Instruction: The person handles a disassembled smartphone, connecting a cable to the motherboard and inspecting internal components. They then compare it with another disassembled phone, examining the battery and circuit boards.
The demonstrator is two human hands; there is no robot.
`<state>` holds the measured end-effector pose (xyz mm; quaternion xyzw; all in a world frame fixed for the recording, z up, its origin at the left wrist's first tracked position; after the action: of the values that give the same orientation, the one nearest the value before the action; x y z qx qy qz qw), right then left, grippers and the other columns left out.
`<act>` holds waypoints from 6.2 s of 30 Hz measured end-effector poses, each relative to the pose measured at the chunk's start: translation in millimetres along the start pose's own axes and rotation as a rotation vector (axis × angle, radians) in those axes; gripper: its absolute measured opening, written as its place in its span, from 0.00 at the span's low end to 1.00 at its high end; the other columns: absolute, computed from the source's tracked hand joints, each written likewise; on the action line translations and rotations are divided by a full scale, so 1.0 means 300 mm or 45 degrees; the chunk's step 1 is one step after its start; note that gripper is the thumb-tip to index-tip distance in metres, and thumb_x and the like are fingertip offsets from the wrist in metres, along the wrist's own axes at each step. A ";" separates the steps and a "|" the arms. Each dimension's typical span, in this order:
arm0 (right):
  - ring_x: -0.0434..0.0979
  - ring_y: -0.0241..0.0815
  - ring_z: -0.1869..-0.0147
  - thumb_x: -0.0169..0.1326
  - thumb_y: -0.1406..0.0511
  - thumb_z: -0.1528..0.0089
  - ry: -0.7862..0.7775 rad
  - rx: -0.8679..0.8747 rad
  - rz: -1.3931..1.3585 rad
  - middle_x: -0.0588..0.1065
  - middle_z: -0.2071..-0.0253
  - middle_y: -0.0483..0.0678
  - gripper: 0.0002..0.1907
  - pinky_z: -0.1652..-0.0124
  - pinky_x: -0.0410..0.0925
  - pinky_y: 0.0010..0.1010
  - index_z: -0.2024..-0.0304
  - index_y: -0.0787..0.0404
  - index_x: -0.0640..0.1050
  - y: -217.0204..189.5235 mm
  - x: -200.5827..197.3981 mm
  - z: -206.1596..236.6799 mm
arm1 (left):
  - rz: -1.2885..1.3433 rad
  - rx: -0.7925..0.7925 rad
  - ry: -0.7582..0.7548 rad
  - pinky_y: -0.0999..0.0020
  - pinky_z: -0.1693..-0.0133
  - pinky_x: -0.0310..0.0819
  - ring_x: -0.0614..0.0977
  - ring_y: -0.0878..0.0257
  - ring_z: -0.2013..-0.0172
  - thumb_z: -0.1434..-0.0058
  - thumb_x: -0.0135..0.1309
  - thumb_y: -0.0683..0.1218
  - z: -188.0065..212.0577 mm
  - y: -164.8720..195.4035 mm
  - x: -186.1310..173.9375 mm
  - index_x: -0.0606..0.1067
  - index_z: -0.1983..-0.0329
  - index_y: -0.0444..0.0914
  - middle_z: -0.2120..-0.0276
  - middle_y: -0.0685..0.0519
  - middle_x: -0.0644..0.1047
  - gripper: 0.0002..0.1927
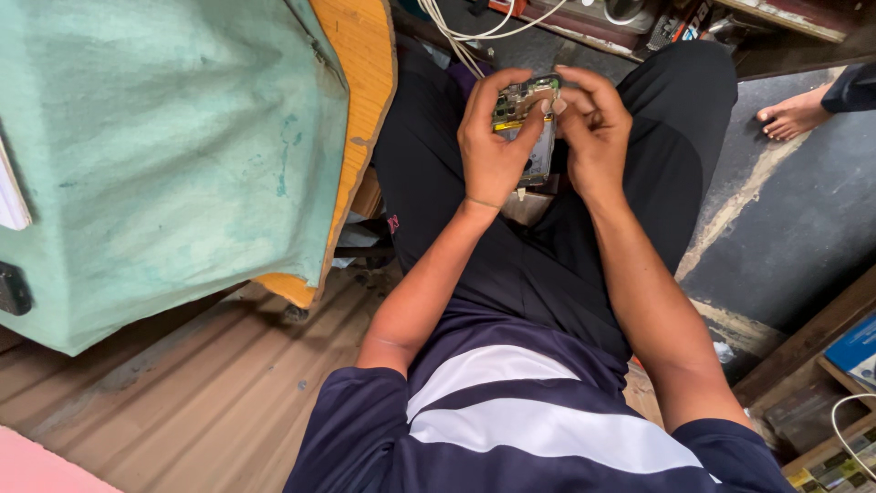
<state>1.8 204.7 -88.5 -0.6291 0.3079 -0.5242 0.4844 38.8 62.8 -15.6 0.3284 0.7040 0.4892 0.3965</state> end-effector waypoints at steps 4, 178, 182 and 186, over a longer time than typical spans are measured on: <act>0.78 0.30 0.52 0.53 0.75 0.26 0.021 0.021 -0.011 0.81 0.49 0.49 0.16 0.57 0.67 0.19 0.36 0.63 0.73 0.002 -0.004 -0.005 | 0.010 -0.003 0.000 0.68 0.48 0.78 0.83 0.60 0.51 0.40 0.64 0.36 -0.004 -0.005 0.002 0.75 0.46 0.37 0.52 0.51 0.79 0.19; 0.81 0.40 0.43 0.55 0.78 0.28 0.033 -0.248 0.095 0.79 0.46 0.55 0.14 0.43 0.73 0.25 0.40 0.70 0.72 -0.059 -0.057 0.110 | -0.018 0.286 -0.187 0.69 0.54 0.78 0.79 0.59 0.56 0.43 0.67 0.34 0.021 0.149 -0.009 0.71 0.50 0.37 0.52 0.50 0.71 0.21; 0.81 0.40 0.43 0.55 0.78 0.28 0.038 -0.249 0.086 0.79 0.46 0.55 0.14 0.43 0.73 0.25 0.40 0.70 0.72 -0.052 -0.058 0.108 | -0.031 0.293 -0.182 0.68 0.53 0.77 0.79 0.58 0.55 0.43 0.66 0.34 0.019 0.150 -0.010 0.71 0.50 0.37 0.52 0.50 0.71 0.21; 0.81 0.39 0.44 0.54 0.79 0.28 0.045 -0.234 0.096 0.79 0.46 0.55 0.15 0.45 0.72 0.23 0.40 0.70 0.72 -0.048 -0.063 0.110 | -0.040 0.270 -0.161 0.68 0.53 0.77 0.79 0.58 0.55 0.43 0.66 0.34 0.023 0.147 -0.007 0.71 0.50 0.37 0.52 0.51 0.71 0.20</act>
<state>26.9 236.1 -81.4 -0.6495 0.3866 -0.4863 0.4385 49.2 77.6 25.3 0.3876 0.7305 0.3839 0.4109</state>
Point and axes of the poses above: each hand's wrist, its own z-axis away from the middle knuckle, its own x-axis out of the palm, y = z × x, the point moved 5 cm from there along -z, towards the middle knuckle
